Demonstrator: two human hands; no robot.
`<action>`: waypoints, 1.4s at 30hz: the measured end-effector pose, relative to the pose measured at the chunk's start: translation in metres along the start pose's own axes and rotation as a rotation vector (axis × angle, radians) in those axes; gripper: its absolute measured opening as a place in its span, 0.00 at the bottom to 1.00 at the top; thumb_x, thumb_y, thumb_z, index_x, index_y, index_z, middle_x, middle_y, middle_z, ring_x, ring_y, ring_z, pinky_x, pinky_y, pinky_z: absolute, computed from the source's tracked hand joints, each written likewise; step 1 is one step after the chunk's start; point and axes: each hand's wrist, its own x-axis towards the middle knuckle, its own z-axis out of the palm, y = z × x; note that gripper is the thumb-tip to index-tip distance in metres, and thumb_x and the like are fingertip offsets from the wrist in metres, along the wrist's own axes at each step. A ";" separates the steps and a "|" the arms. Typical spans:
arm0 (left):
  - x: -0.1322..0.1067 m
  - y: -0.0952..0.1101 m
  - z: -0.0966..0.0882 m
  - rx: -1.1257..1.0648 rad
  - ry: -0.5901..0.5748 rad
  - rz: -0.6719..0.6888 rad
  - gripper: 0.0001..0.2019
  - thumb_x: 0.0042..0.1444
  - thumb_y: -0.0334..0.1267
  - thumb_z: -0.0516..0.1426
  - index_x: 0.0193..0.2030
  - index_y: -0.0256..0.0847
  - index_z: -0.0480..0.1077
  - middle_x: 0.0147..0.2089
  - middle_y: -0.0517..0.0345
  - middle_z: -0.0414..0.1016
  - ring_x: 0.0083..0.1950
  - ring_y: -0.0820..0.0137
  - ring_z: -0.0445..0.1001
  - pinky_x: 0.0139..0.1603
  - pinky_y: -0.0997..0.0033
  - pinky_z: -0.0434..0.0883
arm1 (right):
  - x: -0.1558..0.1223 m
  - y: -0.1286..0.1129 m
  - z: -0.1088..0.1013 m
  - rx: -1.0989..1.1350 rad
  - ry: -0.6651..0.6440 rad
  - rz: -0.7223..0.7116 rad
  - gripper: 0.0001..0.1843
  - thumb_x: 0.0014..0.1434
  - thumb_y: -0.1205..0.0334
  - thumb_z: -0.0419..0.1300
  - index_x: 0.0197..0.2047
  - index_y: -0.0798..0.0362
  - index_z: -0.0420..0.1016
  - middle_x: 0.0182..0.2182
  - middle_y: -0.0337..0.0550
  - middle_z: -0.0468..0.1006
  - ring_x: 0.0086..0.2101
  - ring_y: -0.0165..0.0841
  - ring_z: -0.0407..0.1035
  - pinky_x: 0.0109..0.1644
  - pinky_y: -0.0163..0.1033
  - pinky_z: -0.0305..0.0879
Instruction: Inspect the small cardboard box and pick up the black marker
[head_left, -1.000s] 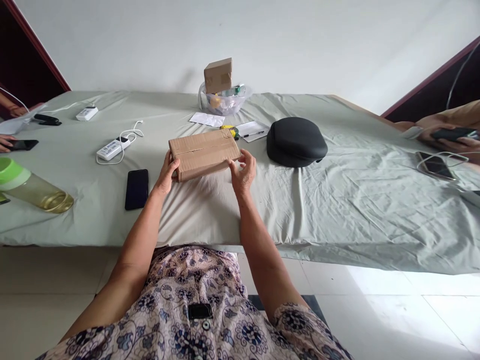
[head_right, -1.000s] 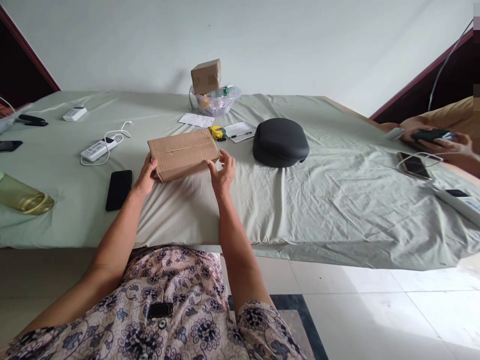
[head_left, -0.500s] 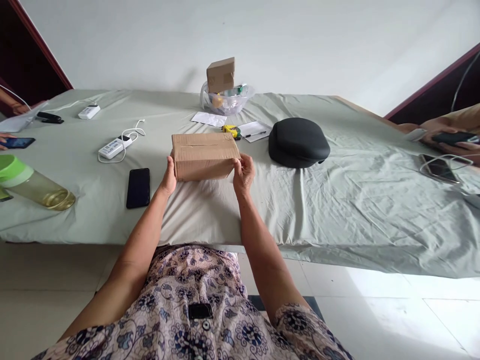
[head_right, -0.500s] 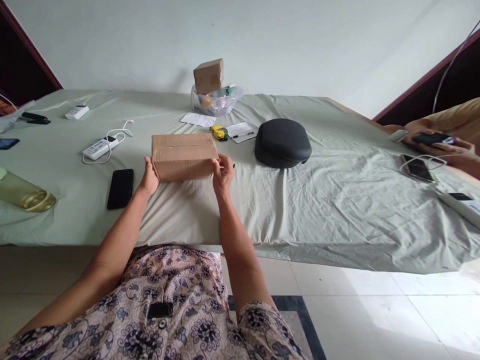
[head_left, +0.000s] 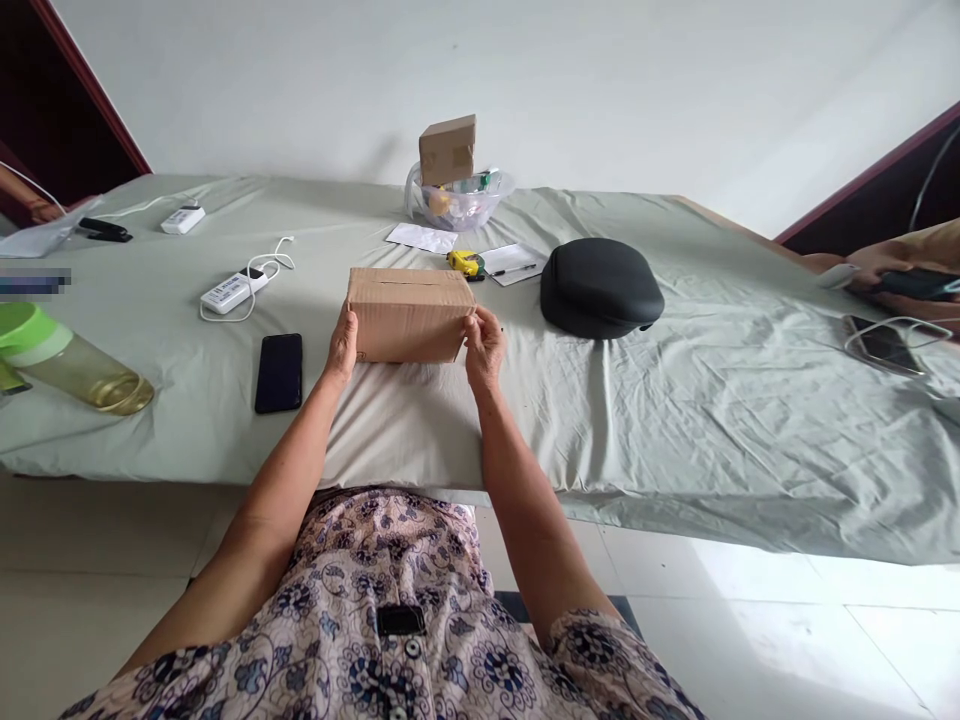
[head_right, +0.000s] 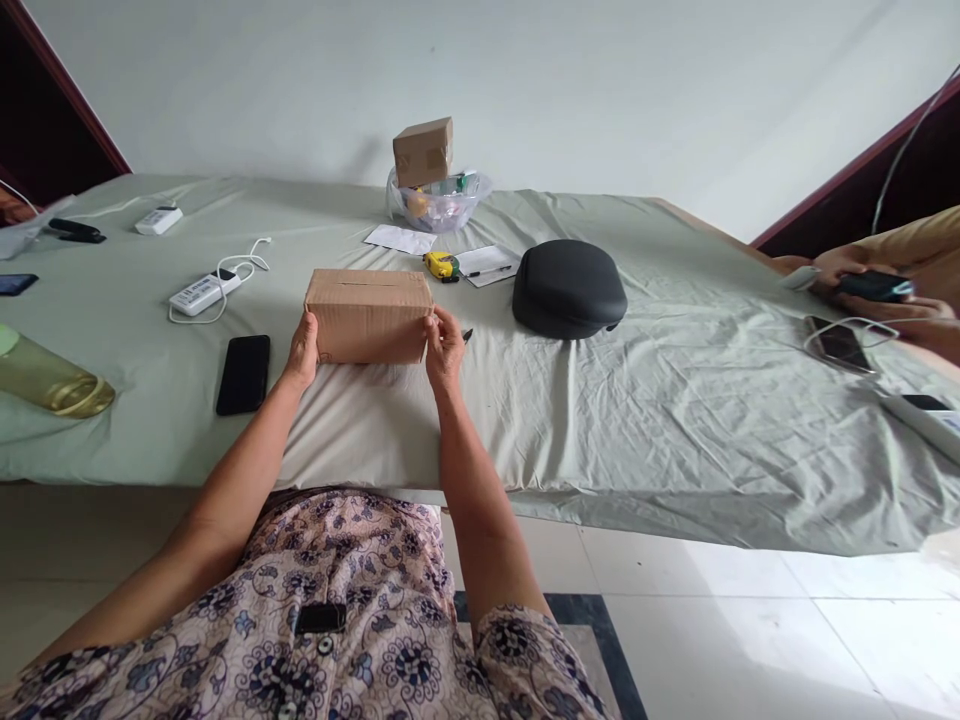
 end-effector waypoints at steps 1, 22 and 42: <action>0.001 -0.002 0.000 -0.005 0.023 -0.010 0.43 0.54 0.78 0.48 0.61 0.46 0.72 0.69 0.45 0.72 0.74 0.54 0.67 0.74 0.52 0.65 | 0.000 0.002 0.000 -0.009 -0.022 0.005 0.27 0.61 0.36 0.56 0.50 0.49 0.76 0.29 0.37 0.72 0.32 0.31 0.67 0.40 0.38 0.67; 0.015 -0.013 -0.020 -0.220 0.222 -0.074 0.43 0.53 0.77 0.54 0.64 0.47 0.69 0.70 0.46 0.71 0.71 0.59 0.70 0.70 0.57 0.69 | -0.011 -0.002 0.009 -0.033 -0.222 0.134 0.30 0.58 0.28 0.57 0.44 0.47 0.72 0.25 0.34 0.78 0.26 0.31 0.72 0.36 0.39 0.70; -0.030 -0.005 0.038 0.378 0.211 0.043 0.46 0.45 0.50 0.73 0.66 0.42 0.56 0.68 0.36 0.64 0.71 0.48 0.66 0.72 0.49 0.64 | -0.032 -0.010 0.028 -0.426 -0.022 0.195 0.58 0.48 0.31 0.68 0.70 0.53 0.49 0.55 0.57 0.69 0.48 0.45 0.72 0.47 0.47 0.71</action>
